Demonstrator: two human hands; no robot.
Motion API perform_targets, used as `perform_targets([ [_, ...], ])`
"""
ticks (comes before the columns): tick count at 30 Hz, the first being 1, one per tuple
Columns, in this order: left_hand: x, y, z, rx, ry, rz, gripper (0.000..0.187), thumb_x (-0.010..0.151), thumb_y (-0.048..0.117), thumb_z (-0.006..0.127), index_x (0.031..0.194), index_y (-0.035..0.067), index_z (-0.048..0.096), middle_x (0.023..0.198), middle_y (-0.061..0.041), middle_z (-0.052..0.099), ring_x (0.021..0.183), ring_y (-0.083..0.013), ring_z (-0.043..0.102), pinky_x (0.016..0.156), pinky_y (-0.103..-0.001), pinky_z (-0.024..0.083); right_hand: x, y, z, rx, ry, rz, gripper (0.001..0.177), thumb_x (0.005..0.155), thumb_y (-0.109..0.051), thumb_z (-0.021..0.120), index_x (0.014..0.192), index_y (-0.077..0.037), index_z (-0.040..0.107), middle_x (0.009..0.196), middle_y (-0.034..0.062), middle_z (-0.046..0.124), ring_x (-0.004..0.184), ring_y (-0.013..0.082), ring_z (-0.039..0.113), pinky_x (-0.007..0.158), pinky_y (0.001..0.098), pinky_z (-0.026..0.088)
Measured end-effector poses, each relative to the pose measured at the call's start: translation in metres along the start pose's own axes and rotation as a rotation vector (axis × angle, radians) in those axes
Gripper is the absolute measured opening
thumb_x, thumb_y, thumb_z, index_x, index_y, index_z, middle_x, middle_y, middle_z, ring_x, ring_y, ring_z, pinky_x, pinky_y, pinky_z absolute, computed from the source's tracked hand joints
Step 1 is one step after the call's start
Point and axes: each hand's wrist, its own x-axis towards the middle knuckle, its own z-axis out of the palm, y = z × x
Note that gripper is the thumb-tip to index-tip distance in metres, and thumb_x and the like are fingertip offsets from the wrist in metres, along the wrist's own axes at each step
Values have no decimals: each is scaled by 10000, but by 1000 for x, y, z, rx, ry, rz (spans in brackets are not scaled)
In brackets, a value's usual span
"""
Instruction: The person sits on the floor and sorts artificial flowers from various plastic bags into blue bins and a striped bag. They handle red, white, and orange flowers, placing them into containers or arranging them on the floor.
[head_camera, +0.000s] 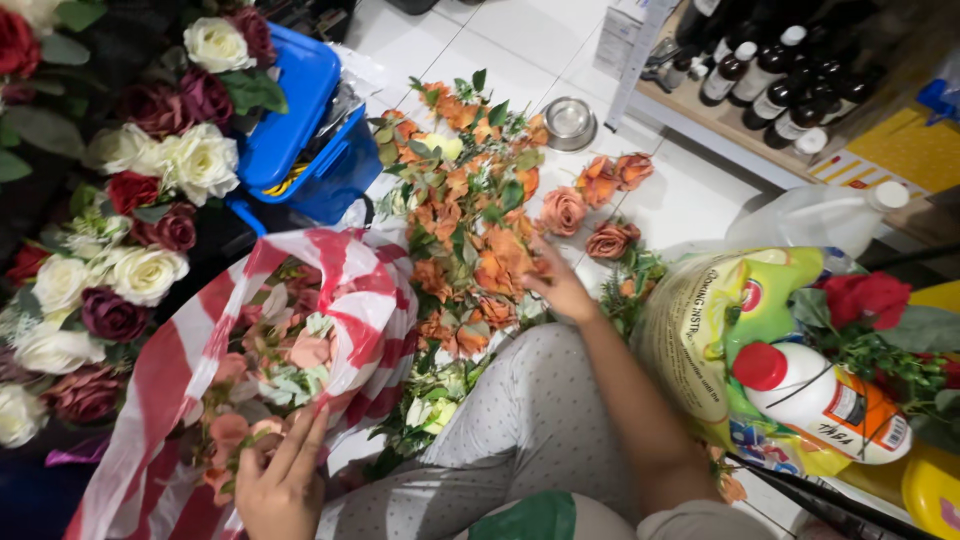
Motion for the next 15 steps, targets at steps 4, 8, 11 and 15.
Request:
perform_targets([
  [4, -4, -2, 7, 11, 2, 0, 670, 595, -79, 665, 1194, 199, 774, 1229, 72, 727, 850, -229, 579, 805, -327, 513, -15, -18, -43, -462, 784, 369, 920, 826, -300, 880, 1607, -213, 401, 1605, 290, 249, 1407, 414, 321, 1101, 542, 332],
  [8, -5, -4, 6, -9, -12, 10, 713, 566, -77, 648, 1211, 204, 765, 1240, 80, 724, 848, -220, 578, 818, -324, 517, -24, -8, -49, -532, 794, 687, 1091, 787, -239, 897, 1627, -199, 203, 1644, 214, 191, 1493, 448, 70, 1123, 635, 152],
  [11, -5, -6, 6, 0, -10, 16, 735, 554, -79, 639, 1217, 217, 756, 1254, 85, 711, 874, -236, 587, 817, -327, 517, -11, 1, -32, -38, 395, 632, 1046, 837, -229, 809, 1632, -107, 140, 1590, 231, 402, 1416, 385, 432, 1117, 496, 387],
  [15, -4, -5, 5, 32, -43, 2, 755, 553, -85, 648, 1229, 234, 758, 1273, 107, 711, 840, -230, 579, 760, -309, 501, -4, -18, -27, 253, 76, 226, 922, 870, -203, 696, 1627, -105, 178, 1589, 84, 353, 1385, 217, 458, 1055, 430, 473],
])
